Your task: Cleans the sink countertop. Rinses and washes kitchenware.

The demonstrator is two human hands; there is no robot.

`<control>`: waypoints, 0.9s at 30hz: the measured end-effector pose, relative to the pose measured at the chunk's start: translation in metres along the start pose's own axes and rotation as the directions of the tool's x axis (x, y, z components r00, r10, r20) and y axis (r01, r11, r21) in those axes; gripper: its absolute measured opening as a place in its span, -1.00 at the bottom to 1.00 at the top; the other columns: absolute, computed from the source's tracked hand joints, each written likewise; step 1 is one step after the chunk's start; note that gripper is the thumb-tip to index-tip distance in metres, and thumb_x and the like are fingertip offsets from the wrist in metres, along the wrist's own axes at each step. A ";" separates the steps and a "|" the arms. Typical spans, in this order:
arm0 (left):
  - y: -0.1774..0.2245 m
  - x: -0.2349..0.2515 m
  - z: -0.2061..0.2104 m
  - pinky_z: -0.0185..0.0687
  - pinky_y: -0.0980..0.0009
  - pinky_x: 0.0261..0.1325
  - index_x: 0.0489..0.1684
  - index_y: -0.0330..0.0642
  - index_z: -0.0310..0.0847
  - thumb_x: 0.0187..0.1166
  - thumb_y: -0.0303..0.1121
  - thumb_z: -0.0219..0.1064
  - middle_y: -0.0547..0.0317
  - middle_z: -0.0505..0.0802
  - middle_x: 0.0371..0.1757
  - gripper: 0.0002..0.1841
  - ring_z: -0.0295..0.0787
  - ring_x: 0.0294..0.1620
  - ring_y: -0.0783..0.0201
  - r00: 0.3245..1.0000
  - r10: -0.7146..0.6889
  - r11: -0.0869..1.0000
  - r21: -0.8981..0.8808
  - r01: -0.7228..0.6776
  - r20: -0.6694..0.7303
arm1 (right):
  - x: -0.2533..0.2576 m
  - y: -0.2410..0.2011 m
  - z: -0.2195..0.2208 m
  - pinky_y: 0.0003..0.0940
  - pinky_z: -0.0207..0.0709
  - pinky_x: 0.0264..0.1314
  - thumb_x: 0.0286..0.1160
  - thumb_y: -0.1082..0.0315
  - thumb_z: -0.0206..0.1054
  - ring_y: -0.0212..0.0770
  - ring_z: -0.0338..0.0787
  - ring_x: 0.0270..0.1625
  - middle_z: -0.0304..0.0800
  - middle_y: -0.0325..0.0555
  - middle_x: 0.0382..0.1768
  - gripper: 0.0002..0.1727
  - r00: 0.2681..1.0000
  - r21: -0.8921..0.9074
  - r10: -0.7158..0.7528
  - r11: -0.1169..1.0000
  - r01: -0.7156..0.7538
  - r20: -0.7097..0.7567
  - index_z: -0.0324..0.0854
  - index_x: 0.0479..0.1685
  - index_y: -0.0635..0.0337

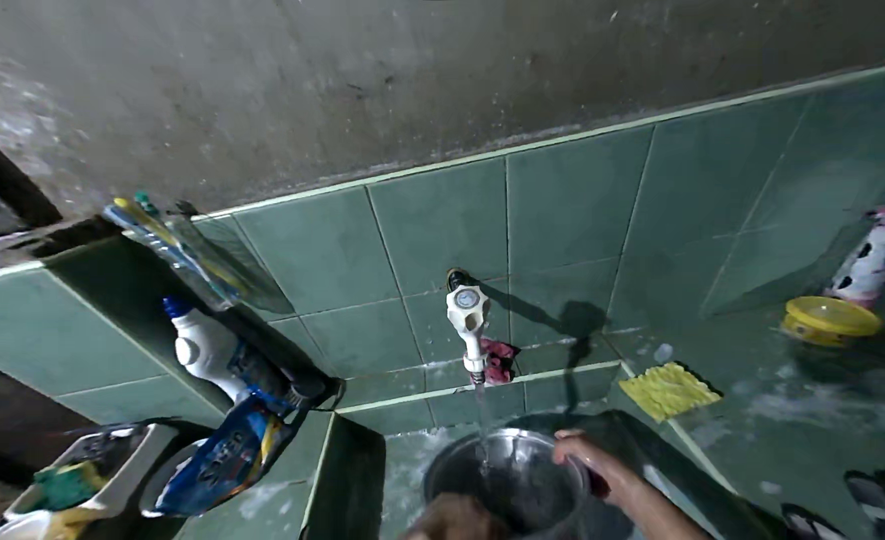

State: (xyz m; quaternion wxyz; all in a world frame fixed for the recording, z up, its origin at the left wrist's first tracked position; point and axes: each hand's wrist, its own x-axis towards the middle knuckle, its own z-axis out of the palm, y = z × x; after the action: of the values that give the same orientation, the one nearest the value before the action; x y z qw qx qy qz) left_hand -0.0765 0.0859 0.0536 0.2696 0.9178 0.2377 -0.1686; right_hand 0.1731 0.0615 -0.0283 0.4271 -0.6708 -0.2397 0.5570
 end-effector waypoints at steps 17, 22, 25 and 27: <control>-0.005 0.031 0.023 0.60 0.12 -0.18 -0.33 -0.41 0.69 0.91 -0.13 -0.05 0.02 0.69 -0.50 -0.45 0.64 -0.42 0.19 0.472 -0.789 0.451 -0.893 0.008 -0.394 | -0.023 -0.071 0.068 0.22 0.40 0.50 0.86 -0.11 -0.08 0.22 0.64 0.45 0.66 0.34 0.34 -0.33 0.978 -0.756 -0.097 0.623 0.203 0.183 0.57 0.39 0.37; -0.009 0.046 0.024 0.71 0.22 -0.19 -0.25 -0.40 0.72 0.91 -0.18 -0.07 0.05 0.77 -0.48 -0.48 0.74 -0.43 0.27 0.406 -0.801 0.416 -0.897 -0.152 -0.440 | -0.050 -0.028 0.117 0.13 0.05 0.84 0.77 0.33 -0.01 0.14 0.30 0.80 0.35 0.14 0.74 -0.44 0.733 -0.800 -0.584 0.223 0.558 0.348 0.35 0.71 0.34; -0.011 0.041 0.026 0.69 0.33 -0.29 -0.32 -0.38 0.69 0.91 -0.22 -0.07 0.16 0.72 -0.57 -0.49 0.68 -0.53 0.37 0.390 -0.766 0.489 -0.857 -0.162 -0.511 | -0.034 -0.003 0.101 0.13 0.24 0.76 0.67 0.23 0.19 0.13 0.51 0.68 0.60 0.07 0.59 -0.49 0.519 -0.737 -0.797 0.146 0.660 0.307 0.60 0.52 0.26; -0.006 0.040 0.024 0.61 0.26 -0.26 -0.38 -0.40 0.69 0.89 -0.23 0.00 0.13 0.68 -0.57 -0.51 0.62 -0.51 0.33 0.396 -0.747 0.553 -0.830 -0.074 -0.533 | -0.031 -0.041 0.079 0.02 0.18 0.79 0.86 0.08 -0.05 0.08 0.41 0.73 0.46 0.15 0.66 -0.38 0.853 -0.770 -0.478 0.456 0.446 0.211 0.33 0.73 0.29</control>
State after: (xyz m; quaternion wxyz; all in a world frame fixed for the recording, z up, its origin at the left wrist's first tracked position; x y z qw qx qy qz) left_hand -0.0510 0.0903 0.0141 0.4166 0.5849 0.5892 0.3703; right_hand 0.0960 0.0824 0.0215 0.2203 -0.7076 -0.6267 0.2408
